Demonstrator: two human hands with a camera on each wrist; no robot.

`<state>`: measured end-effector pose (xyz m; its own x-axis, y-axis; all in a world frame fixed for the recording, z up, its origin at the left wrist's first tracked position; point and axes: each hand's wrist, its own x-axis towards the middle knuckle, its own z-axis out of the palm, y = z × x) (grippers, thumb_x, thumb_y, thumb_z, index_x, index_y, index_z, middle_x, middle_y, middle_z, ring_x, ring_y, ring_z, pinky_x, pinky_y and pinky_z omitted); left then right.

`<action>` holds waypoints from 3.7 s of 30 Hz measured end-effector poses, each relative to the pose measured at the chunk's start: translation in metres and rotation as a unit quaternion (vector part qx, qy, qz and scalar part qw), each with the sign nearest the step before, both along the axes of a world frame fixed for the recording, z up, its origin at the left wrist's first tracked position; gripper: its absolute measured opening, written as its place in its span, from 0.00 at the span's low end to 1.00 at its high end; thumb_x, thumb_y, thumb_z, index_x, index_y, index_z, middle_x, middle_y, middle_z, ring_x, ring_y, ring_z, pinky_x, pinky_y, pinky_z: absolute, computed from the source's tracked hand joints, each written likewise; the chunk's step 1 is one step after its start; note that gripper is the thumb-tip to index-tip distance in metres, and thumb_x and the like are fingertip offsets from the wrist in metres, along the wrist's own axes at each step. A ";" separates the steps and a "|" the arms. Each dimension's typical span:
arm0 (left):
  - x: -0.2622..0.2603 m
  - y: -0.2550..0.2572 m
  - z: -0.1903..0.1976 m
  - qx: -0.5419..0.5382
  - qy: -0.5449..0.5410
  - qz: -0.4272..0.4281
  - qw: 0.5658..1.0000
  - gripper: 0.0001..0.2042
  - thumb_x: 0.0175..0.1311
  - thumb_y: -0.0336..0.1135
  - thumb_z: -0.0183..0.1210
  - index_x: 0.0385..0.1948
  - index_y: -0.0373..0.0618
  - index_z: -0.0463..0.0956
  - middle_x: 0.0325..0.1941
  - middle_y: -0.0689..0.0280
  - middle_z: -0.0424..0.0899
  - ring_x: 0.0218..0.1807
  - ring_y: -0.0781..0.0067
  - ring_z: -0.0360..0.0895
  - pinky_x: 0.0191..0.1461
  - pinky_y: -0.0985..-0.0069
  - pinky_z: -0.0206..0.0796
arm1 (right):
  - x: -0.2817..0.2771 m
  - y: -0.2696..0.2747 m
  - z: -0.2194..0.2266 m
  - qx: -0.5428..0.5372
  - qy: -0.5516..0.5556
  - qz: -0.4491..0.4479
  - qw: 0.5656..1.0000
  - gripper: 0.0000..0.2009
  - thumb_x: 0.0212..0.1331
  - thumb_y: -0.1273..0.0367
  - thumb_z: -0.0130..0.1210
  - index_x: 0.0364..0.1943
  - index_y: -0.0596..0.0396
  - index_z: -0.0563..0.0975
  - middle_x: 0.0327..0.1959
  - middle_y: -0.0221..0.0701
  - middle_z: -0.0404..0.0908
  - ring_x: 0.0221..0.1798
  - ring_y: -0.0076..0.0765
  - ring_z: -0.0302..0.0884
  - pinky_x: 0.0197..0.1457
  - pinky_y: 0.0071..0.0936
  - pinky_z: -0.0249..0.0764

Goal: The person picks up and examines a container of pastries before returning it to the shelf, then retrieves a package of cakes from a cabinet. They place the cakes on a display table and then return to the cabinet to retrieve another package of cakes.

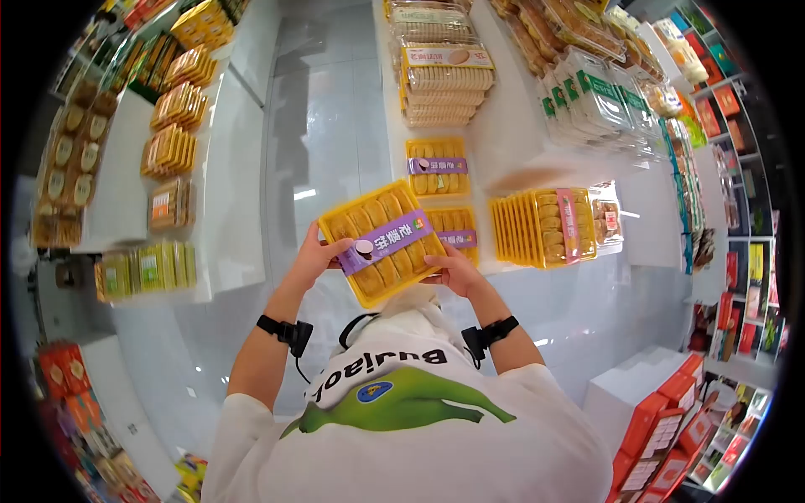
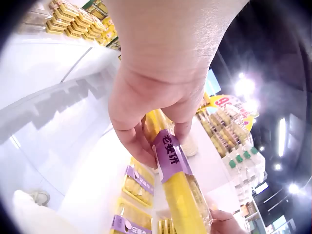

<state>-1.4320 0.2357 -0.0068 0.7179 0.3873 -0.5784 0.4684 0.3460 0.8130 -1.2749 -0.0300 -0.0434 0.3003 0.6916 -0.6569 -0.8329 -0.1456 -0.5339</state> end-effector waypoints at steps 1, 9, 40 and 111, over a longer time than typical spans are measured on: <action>0.016 0.017 -0.007 0.006 0.005 -0.014 1.000 0.36 0.56 0.36 0.66 0.63 0.45 0.52 0.46 0.53 0.78 0.44 0.63 0.81 0.42 0.67 0.79 | 0.008 0.013 -0.012 0.006 0.005 -0.014 1.000 0.29 0.56 0.72 0.59 0.63 0.49 0.62 0.53 0.33 0.75 0.53 0.39 0.77 0.54 0.46 0.77; 0.163 0.112 -0.080 -0.015 0.092 -0.144 0.985 0.33 0.56 0.32 0.65 0.61 0.40 0.55 0.47 0.53 0.78 0.45 0.62 0.80 0.45 0.63 0.79 | 0.076 0.079 -0.100 -0.069 0.017 -0.233 0.970 0.27 0.57 0.73 0.59 0.61 0.51 0.63 0.50 0.34 0.76 0.50 0.38 0.78 0.49 0.40 0.80; 0.414 0.094 -0.255 0.374 -0.024 -0.629 0.681 0.46 0.37 0.38 0.75 0.62 0.41 0.55 0.59 0.47 0.66 0.60 0.46 0.66 0.62 0.59 0.62 | 0.185 0.069 -0.270 -0.575 -0.222 -0.365 0.698 0.29 0.51 0.60 0.62 0.55 0.64 0.72 0.47 0.45 0.79 0.47 0.41 0.78 0.51 0.34 0.73; 0.130 -0.352 -0.263 0.065 0.277 -0.724 0.628 0.17 0.62 0.36 0.53 0.47 0.32 0.70 0.41 0.50 0.80 0.33 0.57 0.81 0.37 0.66 0.78 | -0.515 -0.202 -0.065 -0.361 0.124 -0.765 0.519 0.11 0.62 0.66 0.54 0.39 0.60 0.78 0.31 0.34 0.82 0.30 0.28 0.80 0.36 0.24 0.79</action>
<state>-1.3020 -0.1167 -0.2697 0.0739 -0.3696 -0.9262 0.4396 -0.8216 0.3629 -1.7899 -0.2320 -0.1080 -0.0200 -0.6850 -0.7282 -0.2995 0.6990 -0.6494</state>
